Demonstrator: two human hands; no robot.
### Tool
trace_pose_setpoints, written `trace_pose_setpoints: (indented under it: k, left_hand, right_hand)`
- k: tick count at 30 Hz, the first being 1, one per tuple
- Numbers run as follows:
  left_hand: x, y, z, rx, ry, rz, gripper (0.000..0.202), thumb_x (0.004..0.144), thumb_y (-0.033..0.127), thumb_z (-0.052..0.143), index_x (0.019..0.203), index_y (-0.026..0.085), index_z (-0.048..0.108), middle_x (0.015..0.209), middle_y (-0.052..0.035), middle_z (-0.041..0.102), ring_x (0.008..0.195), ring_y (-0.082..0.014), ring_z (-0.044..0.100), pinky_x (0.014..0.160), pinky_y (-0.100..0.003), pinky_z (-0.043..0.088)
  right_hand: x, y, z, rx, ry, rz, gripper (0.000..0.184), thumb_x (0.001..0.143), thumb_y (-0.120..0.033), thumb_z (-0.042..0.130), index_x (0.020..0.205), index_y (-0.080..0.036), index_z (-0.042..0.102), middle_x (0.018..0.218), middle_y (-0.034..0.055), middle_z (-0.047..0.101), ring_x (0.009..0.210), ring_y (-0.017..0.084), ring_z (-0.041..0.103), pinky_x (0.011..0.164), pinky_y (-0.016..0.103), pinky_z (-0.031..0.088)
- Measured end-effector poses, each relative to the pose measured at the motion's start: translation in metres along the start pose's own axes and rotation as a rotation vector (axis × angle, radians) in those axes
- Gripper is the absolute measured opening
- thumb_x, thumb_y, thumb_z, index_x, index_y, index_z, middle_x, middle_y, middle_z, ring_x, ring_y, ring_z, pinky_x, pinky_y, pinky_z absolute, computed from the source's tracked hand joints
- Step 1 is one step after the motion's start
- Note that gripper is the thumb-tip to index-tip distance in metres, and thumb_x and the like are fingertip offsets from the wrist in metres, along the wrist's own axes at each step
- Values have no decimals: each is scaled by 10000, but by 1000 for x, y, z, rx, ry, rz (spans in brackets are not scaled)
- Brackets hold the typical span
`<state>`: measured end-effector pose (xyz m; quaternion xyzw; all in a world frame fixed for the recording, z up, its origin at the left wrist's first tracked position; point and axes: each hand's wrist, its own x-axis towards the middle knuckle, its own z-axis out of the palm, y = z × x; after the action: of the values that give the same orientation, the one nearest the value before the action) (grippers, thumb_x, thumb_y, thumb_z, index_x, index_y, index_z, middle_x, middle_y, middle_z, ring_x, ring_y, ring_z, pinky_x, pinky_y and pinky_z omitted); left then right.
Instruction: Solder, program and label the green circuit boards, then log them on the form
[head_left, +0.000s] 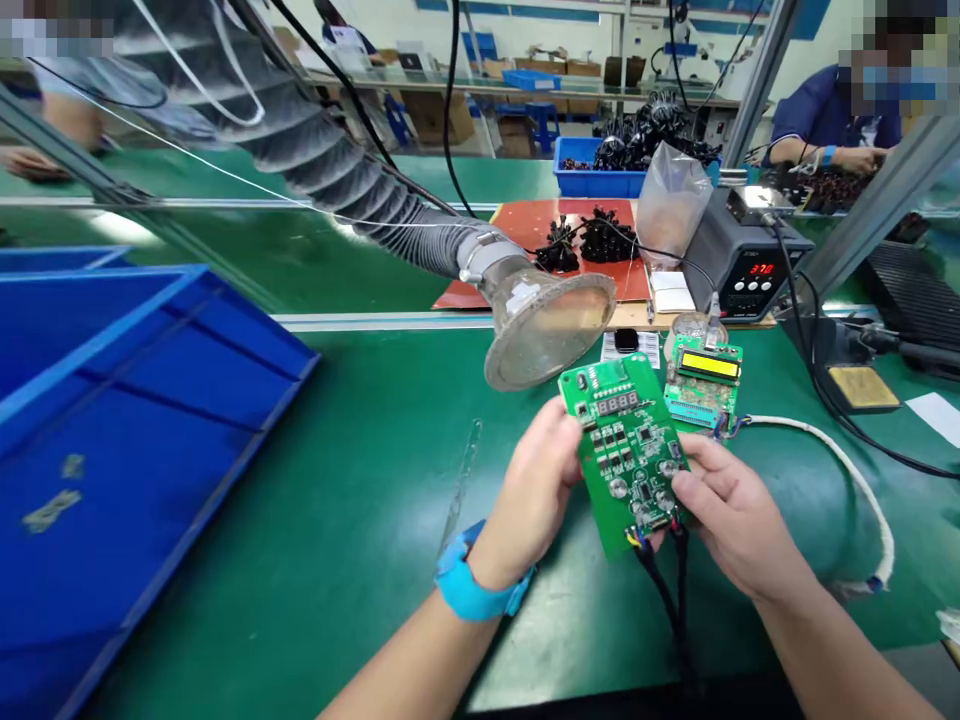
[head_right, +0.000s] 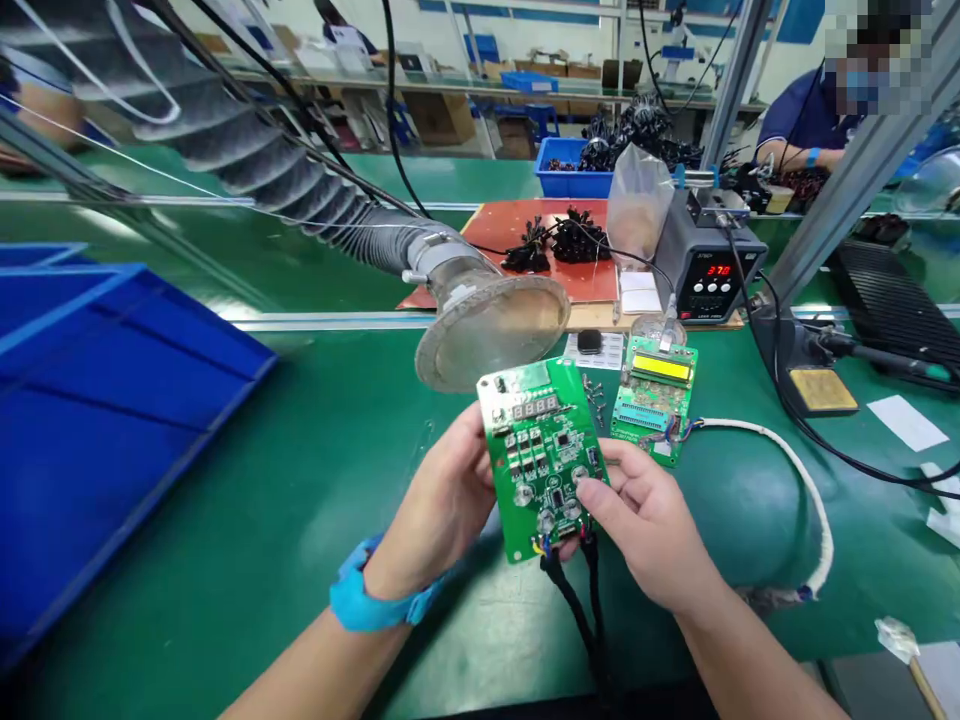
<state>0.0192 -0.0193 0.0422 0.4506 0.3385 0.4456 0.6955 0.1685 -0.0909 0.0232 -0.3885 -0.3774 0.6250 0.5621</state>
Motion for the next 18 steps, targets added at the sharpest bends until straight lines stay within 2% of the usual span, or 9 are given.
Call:
trace_pose_setpoints:
  k: [3,6,9,15,18]
  left_hand:
    - [-7,-1,1,80,-96,-46,381,745,401,693,1049,189,603,980,-61,698,869,-218,654,764,-336,541]
    - [-9,-1,1,124,-118,-49,324,765,366,681,1032,191,620,882,-38,707,736,-171,650,636,-265,540]
    - [-9,-2,0,128,-142,-11,285,790,338,663,1043,209,636,847,-16,707,692,-132,632,612,-217,525]
    - [-10,-4,-2,86,-174,-5,286,805,307,653,1082,239,638,894,-11,715,732,-135,648,628,-215,535]
    - [-10,-3,-1,79,-166,-16,317,805,314,650,1111,232,625,927,-28,716,763,-166,665,644,-253,551]
  right_hand:
    - [-6,2,-5,-27,49,13,314,875,-377,562,1154,-235,544,876,33,661,658,150,629,565,292,555]
    - [-10,3,-8,-105,88,-20,298,901,-379,512,1152,-229,571,865,43,659,685,160,610,618,312,543]
    - [-13,4,-9,-134,67,-67,257,911,-340,501,1127,-243,601,838,37,660,706,161,597,641,299,517]
    - [-15,4,-9,-150,53,-62,249,911,-347,494,1109,-260,618,798,30,659,645,153,566,589,280,487]
    - [-15,4,-9,-156,47,-63,247,914,-354,486,1102,-265,618,795,29,656,651,156,571,598,285,490]
